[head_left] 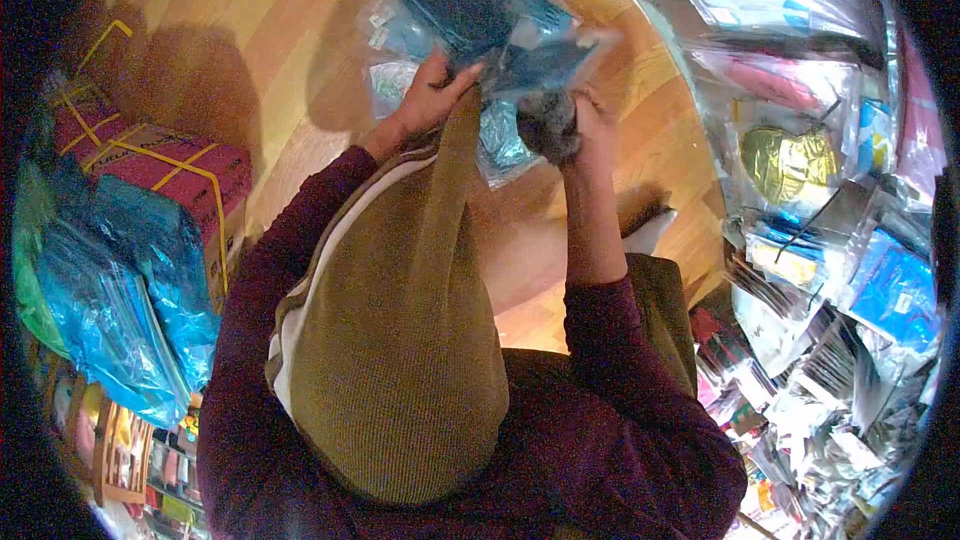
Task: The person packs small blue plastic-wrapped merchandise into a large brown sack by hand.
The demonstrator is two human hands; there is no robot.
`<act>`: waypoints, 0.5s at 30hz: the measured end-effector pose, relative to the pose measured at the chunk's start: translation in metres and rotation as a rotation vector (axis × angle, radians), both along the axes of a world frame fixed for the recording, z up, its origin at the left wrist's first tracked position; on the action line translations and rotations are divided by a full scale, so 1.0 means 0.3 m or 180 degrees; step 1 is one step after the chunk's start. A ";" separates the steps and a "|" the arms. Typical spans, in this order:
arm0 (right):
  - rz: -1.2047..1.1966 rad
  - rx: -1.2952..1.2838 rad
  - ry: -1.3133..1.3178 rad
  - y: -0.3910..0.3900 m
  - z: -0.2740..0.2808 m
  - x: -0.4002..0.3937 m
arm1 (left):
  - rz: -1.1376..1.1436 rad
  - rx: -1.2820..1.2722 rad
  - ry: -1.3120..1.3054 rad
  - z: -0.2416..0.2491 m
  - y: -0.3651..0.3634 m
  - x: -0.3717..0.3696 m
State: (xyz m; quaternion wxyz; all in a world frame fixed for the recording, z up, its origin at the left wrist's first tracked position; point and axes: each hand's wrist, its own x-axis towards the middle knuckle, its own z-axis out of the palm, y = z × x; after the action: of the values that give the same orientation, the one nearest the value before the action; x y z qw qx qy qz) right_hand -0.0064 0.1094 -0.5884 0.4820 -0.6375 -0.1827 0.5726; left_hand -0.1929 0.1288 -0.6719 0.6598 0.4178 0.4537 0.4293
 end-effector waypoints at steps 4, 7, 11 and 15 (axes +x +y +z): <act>0.0283 0.0306 -0.0242 0.100 0.033 -0.082 | -0.0162 -0.0401 0.0178 0.012 -0.011 -0.021; 0.0252 0.0702 -0.0088 0.136 0.037 -0.149 | -0.0239 -0.0268 -0.0168 0.047 -0.017 -0.030; 0.0293 0.0928 -0.0252 0.158 -0.004 -0.206 | -0.0346 0.0021 0.0117 0.029 -0.020 -0.041; 0.0364 0.1100 -0.0385 0.164 -0.052 -0.234 | -0.0438 0.0050 0.0095 -0.026 -0.034 -0.050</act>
State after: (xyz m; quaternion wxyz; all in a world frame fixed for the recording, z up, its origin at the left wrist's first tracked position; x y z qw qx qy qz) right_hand -0.0768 0.1587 -0.6038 0.5391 -0.5670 -0.3429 0.5199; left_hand -0.2080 0.1188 -0.6798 0.6776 0.4595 0.4303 0.3802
